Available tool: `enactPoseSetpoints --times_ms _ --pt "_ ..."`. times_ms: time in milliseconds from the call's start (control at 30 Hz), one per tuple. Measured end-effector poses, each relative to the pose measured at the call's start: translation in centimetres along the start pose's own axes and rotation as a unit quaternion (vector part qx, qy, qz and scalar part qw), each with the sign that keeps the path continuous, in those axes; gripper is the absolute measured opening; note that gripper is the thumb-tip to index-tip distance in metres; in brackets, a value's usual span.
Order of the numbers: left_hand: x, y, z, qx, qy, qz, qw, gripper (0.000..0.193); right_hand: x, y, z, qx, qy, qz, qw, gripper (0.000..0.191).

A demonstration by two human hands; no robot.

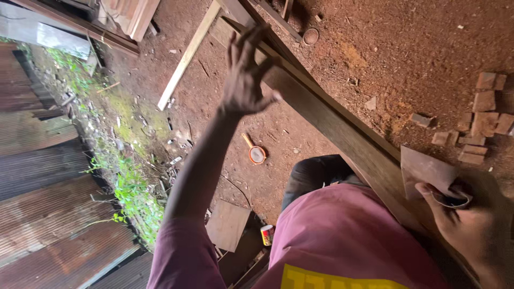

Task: The person sands long wood beams using sandpaper by hand, moving along the length of the wood and switching between different pieces.

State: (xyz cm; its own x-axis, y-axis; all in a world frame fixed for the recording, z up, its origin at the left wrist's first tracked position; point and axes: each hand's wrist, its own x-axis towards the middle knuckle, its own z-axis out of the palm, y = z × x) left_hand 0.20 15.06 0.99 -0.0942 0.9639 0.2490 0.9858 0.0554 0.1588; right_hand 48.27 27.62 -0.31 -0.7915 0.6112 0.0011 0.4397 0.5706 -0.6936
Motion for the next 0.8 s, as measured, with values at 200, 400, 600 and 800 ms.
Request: enactPoseSetpoints --times_ms 200,400,600,800 --pt "2.1 -4.8 -2.0 0.187 -0.046 -0.079 0.978 0.085 -0.5 -0.8 0.1 -0.029 -0.011 0.065 0.997 0.032" --pt "2.5 -5.5 -2.3 0.224 -0.02 -0.379 0.898 0.078 0.8 -1.4 -2.0 -0.023 0.024 -0.008 0.999 0.024" --pt "3.9 -2.5 2.8 -0.033 0.08 -0.51 0.856 0.104 4.3 -5.3 -1.4 -0.107 -0.014 -0.059 0.992 0.033" --pt "5.6 -0.6 3.8 -0.066 0.161 -0.517 0.838 0.083 8.5 -10.3 2.0 -0.059 0.009 -0.165 0.985 0.071"
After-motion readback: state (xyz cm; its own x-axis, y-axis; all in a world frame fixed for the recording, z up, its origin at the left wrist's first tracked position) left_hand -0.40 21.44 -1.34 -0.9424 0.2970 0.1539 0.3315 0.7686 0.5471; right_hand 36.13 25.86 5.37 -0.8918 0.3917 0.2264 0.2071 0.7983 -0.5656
